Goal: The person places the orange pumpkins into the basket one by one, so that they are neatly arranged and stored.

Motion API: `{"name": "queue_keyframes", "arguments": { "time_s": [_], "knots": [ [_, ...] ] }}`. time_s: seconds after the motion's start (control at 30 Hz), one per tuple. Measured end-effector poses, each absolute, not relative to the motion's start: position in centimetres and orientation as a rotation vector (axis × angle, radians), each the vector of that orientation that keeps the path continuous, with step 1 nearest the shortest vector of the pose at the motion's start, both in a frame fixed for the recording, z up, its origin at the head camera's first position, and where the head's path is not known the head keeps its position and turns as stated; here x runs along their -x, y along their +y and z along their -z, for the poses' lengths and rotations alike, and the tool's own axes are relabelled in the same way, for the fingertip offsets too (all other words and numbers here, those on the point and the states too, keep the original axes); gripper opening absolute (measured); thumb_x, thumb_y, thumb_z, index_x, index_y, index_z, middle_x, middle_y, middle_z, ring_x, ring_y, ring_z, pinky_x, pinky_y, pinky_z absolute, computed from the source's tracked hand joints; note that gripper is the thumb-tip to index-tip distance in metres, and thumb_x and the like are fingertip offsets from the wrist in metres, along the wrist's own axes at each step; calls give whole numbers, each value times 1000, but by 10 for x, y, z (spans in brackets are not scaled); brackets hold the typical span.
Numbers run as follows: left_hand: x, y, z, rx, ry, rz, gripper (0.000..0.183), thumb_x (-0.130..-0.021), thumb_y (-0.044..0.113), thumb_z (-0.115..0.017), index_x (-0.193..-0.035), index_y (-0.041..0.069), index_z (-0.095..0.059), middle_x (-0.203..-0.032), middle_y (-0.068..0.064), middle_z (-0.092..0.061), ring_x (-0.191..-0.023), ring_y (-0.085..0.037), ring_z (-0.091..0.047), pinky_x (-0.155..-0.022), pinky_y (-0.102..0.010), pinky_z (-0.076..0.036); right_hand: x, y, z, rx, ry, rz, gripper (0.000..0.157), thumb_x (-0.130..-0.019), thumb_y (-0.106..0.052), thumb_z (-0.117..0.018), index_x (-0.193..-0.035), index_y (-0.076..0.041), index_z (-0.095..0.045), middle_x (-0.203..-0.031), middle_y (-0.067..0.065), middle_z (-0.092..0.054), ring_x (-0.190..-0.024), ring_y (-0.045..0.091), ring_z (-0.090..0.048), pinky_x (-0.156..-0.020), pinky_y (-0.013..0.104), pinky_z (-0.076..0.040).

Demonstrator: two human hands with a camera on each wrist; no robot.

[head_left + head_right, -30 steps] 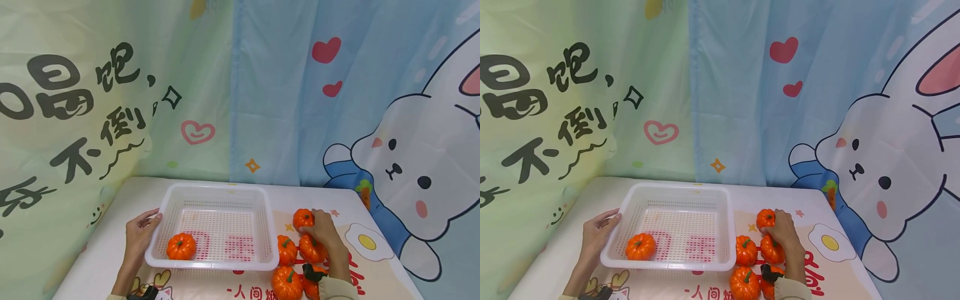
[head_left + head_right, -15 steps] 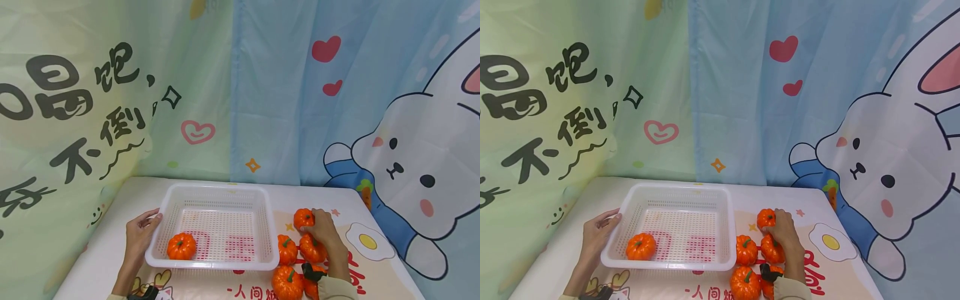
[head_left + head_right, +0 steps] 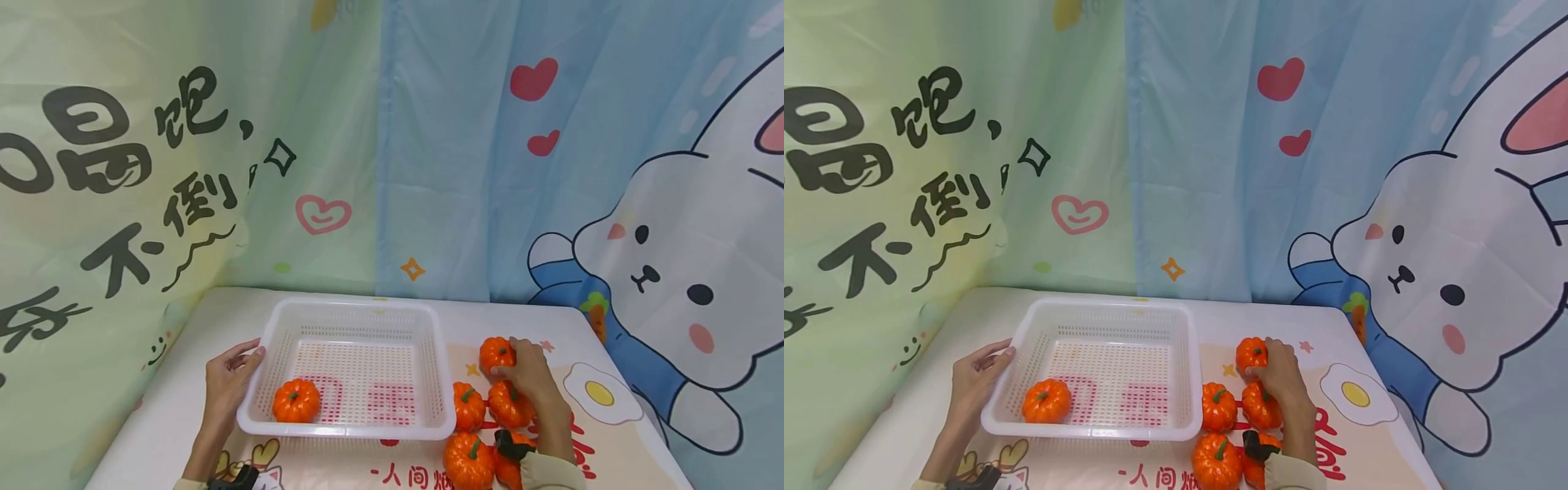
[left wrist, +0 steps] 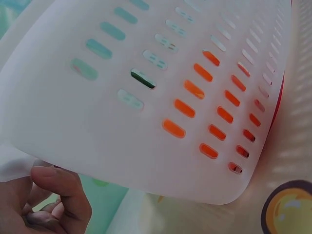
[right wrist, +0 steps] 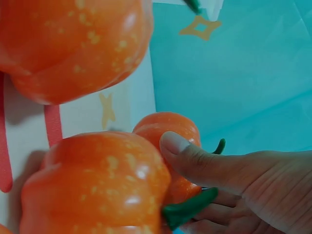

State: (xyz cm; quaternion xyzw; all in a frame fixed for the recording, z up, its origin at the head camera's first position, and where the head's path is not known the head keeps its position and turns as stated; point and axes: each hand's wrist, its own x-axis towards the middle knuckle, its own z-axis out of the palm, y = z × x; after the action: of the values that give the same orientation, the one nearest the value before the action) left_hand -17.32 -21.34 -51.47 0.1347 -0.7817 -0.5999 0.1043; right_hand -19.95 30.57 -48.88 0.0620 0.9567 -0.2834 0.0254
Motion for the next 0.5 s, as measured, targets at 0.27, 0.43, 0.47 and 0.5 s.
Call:
{"name": "queue_keyframes", "arguments": {
  "time_s": [0.27,0.43,0.47,0.5],
  "knots": [
    [175,-215,515,-396,-2302,1784,47,-109,35,-68,-143,3,-70,-130,-28,-74,-84,-7,-73,-73,-20,-64,195,301,475,-169,2975,873,79,-95,-8,-84,-157,17,-42,-153,43,-50,-142,59,-49,-118,70,-44],
    [174,-215,515,-392,-2295,1795,47,-109,35,-69,-143,3,-70,-132,-29,-73,-84,-6,-74,-74,-20,-65,192,299,471,-154,2987,855,79,-94,-8,-85,-157,17,-43,-152,43,-52,-142,60,-51,-117,69,-46],
    [174,-215,515,-389,-2295,1798,48,-109,36,-69,-143,3,-70,-132,-28,-73,-85,-7,-74,-74,-20,-65,192,299,470,-152,2989,849,79,-94,-8,-85,-157,17,-43,-152,43,-52,-142,60,-51,-117,69,-46],
    [174,-215,515,-387,-2295,1795,48,-108,36,-69,-143,3,-70,-131,-28,-74,-84,-7,-74,-74,-20,-65,191,298,469,-153,2988,848,79,-94,-8,-85,-157,16,-43,-152,43,-52,-142,60,-51,-117,69,-46]
  ]
}}
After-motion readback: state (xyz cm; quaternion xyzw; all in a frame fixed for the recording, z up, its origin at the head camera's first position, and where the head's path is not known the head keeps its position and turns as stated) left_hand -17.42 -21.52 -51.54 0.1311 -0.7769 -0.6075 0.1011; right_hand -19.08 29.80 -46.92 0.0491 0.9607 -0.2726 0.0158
